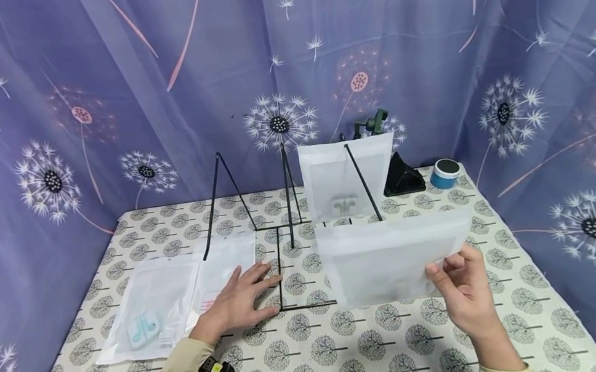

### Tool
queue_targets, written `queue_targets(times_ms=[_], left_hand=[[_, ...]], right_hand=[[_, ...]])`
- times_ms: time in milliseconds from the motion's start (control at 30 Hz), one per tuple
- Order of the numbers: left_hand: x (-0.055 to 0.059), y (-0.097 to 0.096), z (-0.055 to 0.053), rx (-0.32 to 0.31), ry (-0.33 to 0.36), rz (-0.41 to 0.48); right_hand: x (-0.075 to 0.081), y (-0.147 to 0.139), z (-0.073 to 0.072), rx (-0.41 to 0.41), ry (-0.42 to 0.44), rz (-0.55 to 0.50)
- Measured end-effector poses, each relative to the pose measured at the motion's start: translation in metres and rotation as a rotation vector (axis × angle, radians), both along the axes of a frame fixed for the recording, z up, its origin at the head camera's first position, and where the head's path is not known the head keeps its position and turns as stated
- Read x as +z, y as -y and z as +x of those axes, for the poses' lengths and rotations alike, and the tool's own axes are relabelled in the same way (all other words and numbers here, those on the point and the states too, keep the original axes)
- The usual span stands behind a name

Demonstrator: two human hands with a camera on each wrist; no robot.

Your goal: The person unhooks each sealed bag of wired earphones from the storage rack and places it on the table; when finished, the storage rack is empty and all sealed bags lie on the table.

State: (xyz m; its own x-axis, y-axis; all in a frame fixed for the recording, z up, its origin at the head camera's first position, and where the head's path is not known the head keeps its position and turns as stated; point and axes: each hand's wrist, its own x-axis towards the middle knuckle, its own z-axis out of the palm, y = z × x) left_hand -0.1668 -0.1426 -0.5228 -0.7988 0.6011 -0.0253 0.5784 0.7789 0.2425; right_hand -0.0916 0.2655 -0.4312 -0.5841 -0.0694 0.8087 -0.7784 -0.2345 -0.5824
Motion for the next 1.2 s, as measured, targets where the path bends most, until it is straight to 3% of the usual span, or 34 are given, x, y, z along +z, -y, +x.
queue_targets(times_ms=[233, 633, 900, 1200], left_hand=[[-0.002, 0.001, 0.0, -0.002, -0.012, 0.011], [-0.002, 0.001, 0.0, -0.001, -0.006, 0.005], [-0.002, 0.0, 0.0, -0.004, -0.005, 0.012], [0.0, 0.0, 0.0, 0.003, 0.004, 0.015]], right_hand=[[-0.001, -0.012, 0.0, -0.027, 0.028, -0.044], [-0.001, -0.032, 0.002, 0.098, 0.168, -0.287], [-0.005, -0.044, -0.002, 0.22, 0.185, -0.407], [-0.009, -0.057, -0.002, 0.247, 0.25, -0.543]])
